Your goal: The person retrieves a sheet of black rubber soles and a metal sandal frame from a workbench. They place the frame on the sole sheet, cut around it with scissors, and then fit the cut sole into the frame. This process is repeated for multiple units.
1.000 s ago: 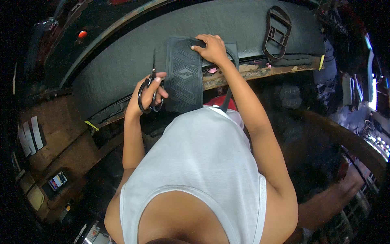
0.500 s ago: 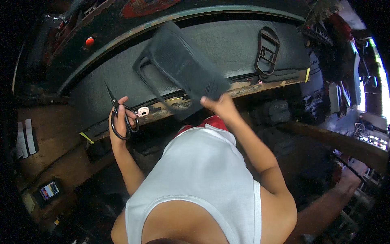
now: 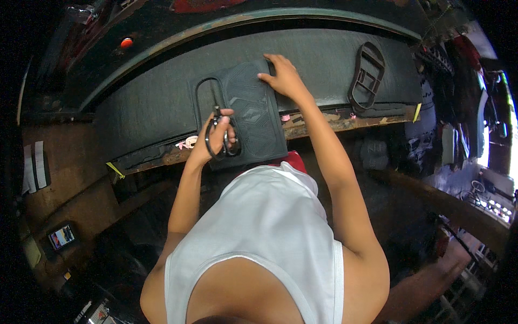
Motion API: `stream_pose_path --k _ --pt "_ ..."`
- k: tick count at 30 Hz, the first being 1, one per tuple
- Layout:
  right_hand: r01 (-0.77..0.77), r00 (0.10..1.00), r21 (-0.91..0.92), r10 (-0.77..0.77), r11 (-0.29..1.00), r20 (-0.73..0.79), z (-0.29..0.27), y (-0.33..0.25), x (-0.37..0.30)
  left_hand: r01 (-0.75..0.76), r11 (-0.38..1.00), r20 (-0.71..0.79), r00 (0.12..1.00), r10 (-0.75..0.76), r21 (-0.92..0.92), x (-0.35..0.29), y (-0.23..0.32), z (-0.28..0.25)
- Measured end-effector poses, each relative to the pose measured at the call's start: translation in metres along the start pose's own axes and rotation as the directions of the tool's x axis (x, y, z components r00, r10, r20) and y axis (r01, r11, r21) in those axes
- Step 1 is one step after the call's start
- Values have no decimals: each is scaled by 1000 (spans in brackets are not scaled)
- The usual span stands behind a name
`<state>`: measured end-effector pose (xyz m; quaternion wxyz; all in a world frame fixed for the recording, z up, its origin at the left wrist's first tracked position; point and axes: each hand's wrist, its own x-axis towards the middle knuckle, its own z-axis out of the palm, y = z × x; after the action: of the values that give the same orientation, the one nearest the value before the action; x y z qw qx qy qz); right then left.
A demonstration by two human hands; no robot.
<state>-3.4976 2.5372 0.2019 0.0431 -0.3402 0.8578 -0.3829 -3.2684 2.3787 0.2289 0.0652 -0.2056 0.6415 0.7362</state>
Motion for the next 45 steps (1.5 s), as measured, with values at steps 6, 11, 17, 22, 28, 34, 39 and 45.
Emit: stream_pose_path --k 6,11,17,22,28,34,39,45 --pt "-12 910 -289 131 957 394 23 21 31 88 992 154 983 -102 94 26 8 11" --pt "-275 810 71 191 959 555 13 28 27 202 977 196 958 -211 65 45 4 20" --pt "-216 864 113 136 970 485 17 36 10 224 972 192 953 -233 67 59 6 30" --pt "-157 905 69 116 985 410 24 37 5 255 963 202 942 -269 89 61 9 28" --pt "-205 906 16 183 979 382 28 38 2 263 960 217 936 -278 93 61 7 28" --pt "-112 956 28 100 993 275 38 42 -2 297 949 224 922 -315 109 62 11 29" --pt "84 990 63 -90 994 107 46 44 -14 385 914 267 874 -405 126 70 20 24" --pt "199 980 52 -200 979 22 47 43 -17 439 879 330 815 -477 186 89 39 15"
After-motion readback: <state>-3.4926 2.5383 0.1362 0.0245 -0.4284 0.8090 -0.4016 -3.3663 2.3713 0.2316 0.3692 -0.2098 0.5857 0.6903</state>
